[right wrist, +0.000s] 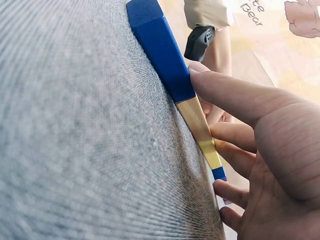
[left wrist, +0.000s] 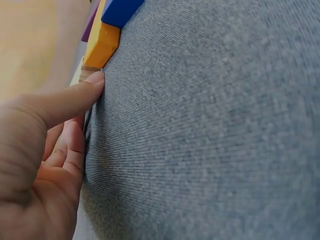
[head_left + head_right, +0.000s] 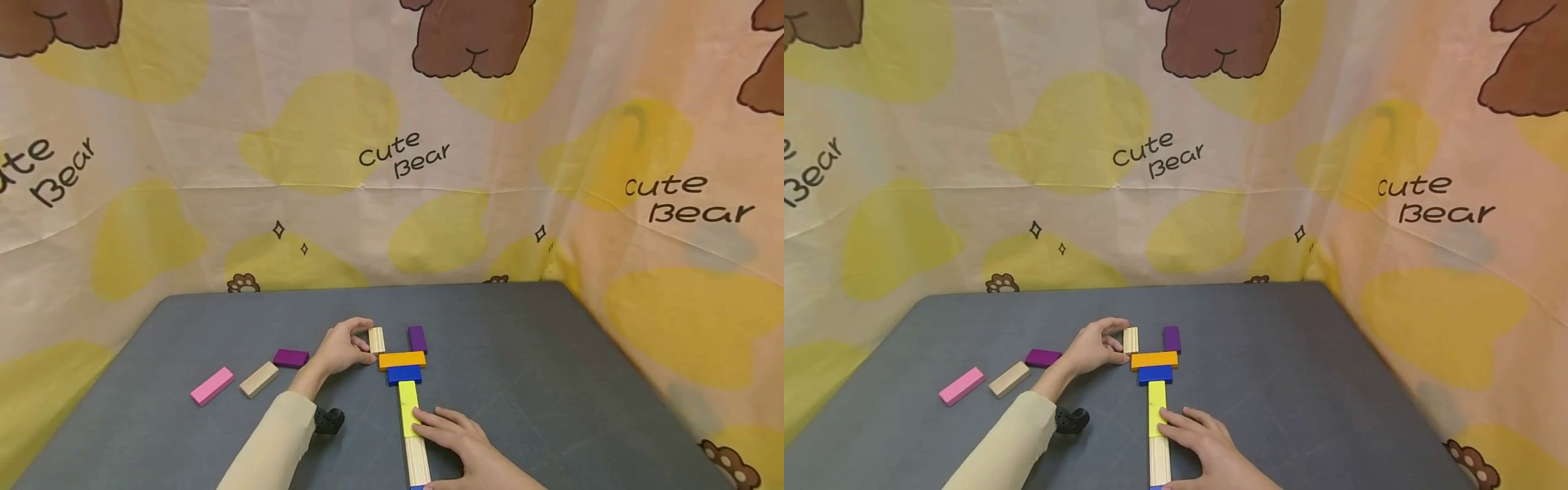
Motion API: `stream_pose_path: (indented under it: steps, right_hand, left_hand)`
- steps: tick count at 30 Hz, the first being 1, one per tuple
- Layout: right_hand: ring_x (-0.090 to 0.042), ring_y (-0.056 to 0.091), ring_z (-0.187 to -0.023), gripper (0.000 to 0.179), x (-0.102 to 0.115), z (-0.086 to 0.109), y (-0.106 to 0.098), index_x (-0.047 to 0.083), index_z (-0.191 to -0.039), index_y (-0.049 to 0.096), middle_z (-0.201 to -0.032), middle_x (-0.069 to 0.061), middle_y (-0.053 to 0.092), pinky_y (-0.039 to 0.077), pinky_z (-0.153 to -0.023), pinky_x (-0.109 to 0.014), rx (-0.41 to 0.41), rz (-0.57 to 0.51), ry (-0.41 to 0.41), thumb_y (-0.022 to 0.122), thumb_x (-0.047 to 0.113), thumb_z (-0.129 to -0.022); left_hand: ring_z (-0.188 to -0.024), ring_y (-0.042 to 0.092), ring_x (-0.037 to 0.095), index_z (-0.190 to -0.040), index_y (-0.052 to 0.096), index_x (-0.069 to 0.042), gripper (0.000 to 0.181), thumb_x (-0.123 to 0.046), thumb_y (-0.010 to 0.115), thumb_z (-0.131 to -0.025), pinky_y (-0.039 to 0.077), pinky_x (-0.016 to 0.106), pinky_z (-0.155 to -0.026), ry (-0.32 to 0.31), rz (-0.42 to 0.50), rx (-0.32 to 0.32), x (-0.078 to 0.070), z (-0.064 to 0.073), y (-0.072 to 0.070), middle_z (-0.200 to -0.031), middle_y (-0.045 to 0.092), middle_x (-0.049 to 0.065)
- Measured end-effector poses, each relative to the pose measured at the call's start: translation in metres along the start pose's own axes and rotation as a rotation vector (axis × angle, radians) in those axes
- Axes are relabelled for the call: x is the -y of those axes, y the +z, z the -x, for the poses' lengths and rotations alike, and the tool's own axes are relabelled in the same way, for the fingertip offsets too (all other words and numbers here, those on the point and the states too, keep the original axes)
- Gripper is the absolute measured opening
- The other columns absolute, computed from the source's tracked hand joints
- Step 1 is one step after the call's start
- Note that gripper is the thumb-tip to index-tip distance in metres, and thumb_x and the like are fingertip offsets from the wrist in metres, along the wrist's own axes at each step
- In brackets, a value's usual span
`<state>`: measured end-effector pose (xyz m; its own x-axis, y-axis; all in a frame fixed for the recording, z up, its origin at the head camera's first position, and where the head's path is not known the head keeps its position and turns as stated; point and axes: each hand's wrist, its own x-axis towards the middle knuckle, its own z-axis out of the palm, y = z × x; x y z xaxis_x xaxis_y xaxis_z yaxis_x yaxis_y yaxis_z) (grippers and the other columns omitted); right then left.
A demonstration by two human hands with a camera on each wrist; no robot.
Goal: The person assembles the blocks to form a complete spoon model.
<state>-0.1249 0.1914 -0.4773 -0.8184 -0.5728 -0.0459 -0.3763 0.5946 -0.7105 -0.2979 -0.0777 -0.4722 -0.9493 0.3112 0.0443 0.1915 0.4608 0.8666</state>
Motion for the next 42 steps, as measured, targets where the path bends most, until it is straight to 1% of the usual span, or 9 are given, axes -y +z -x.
stream_pose_path:
  steps: [9, 16, 20, 23, 28, 31, 33, 37, 42]
  right_hand:
    - [-0.036, 0.028, -0.136, 0.069, 0.003, -0.002, 0.001, 0.029, -0.145, 0.05, -0.153, 0.015, 0.035, 0.026, -0.096, -0.072, 0.013, -0.036, 0.03, 0.071, 0.055, -0.085]
    - [-0.037, 0.028, -0.136, 0.07, 0.003, -0.003, 0.001, 0.03, -0.145, 0.05, -0.153, 0.015, 0.035, 0.027, -0.096, -0.072, 0.023, -0.036, 0.048, 0.072, 0.055, -0.084]
    - [-0.037, 0.028, -0.136, 0.07, 0.003, -0.004, 0.002, 0.03, -0.145, 0.05, -0.153, 0.015, 0.035, 0.026, -0.095, -0.072, 0.025, -0.036, 0.047, 0.072, 0.055, -0.084]
    - [-0.037, 0.028, -0.136, 0.069, 0.002, -0.004, 0.002, 0.029, -0.146, 0.05, -0.153, 0.015, 0.035, 0.026, -0.096, -0.072, 0.022, -0.034, 0.034, 0.071, 0.054, -0.085]
    - [-0.037, 0.029, -0.136, 0.07, 0.002, -0.003, 0.001, 0.03, -0.146, 0.049, -0.153, 0.014, 0.035, 0.026, -0.096, -0.072, 0.019, -0.021, 0.026, 0.07, 0.056, -0.084]
    - [-0.037, 0.028, -0.136, 0.071, 0.003, -0.003, 0.001, 0.03, -0.146, 0.05, -0.153, 0.014, 0.036, 0.026, -0.096, -0.072, 0.018, -0.023, 0.032, 0.071, 0.057, -0.084]
    - [-0.037, 0.028, -0.136, 0.071, 0.003, -0.002, 0.001, 0.03, -0.146, 0.049, -0.153, 0.014, 0.035, 0.026, -0.096, -0.072, 0.017, -0.022, 0.036, 0.071, 0.057, -0.084]
    - [-0.037, 0.028, -0.136, 0.071, 0.002, -0.001, 0.0, 0.03, -0.146, 0.05, -0.153, 0.014, 0.035, 0.026, -0.095, -0.072, 0.015, -0.018, 0.042, 0.071, 0.057, -0.083]
    - [-0.038, 0.028, -0.135, 0.071, 0.002, -0.001, 0.0, 0.029, -0.145, 0.05, -0.153, 0.013, 0.035, 0.027, -0.095, -0.072, 0.011, -0.017, 0.04, 0.071, 0.057, -0.083]
  left_hand:
    - [-0.076, 0.063, 0.017, -0.135, 0.056, -0.004, 0.068, 0.004, 0.084, -0.073, 0.051, 0.031, -0.068, 0.009, 0.065, 0.015, 0.004, 0.001, -0.002, -0.133, 0.059, 0.012]
    - [-0.08, 0.062, 0.016, -0.135, 0.057, -0.006, 0.068, 0.002, 0.085, -0.073, 0.051, 0.03, -0.07, 0.02, 0.032, 0.027, 0.006, 0.001, -0.001, -0.132, 0.06, 0.011]
    - [-0.083, 0.06, 0.017, -0.135, 0.057, -0.006, 0.068, 0.001, 0.085, -0.073, 0.051, 0.031, -0.073, 0.026, 0.027, 0.019, 0.008, 0.001, -0.001, -0.132, 0.06, 0.011]
    - [-0.086, 0.057, 0.019, -0.135, 0.056, -0.006, 0.069, 0.001, 0.085, -0.073, 0.048, 0.033, -0.075, 0.026, 0.045, 0.007, 0.009, 0.001, 0.0, -0.133, 0.059, 0.009]
    - [-0.09, 0.053, 0.02, -0.143, 0.046, -0.002, 0.081, 0.003, 0.085, -0.073, 0.046, 0.032, -0.077, 0.024, 0.071, -0.005, 0.01, 0.002, 0.002, -0.137, 0.057, 0.008]
    - [-0.089, 0.052, 0.019, -0.147, 0.039, 0.0, 0.088, 0.002, 0.086, -0.072, 0.045, 0.032, -0.078, 0.019, 0.066, -0.016, 0.011, 0.003, 0.003, -0.135, 0.058, 0.006]
    - [-0.089, 0.051, 0.019, -0.147, 0.039, 0.0, 0.089, 0.002, 0.087, -0.071, 0.044, 0.033, -0.079, 0.007, 0.067, -0.028, 0.011, 0.003, 0.004, -0.132, 0.059, 0.005]
    - [-0.088, 0.051, 0.018, -0.146, 0.039, -0.001, 0.088, 0.0, 0.086, -0.072, 0.043, 0.033, -0.08, 0.003, 0.06, -0.038, 0.012, 0.002, 0.006, -0.13, 0.06, 0.004]
    - [-0.089, 0.05, 0.019, -0.146, 0.039, 0.001, 0.086, -0.001, 0.086, -0.074, 0.043, 0.035, -0.081, 0.018, 0.051, -0.03, 0.011, 0.004, 0.006, -0.131, 0.059, 0.008]
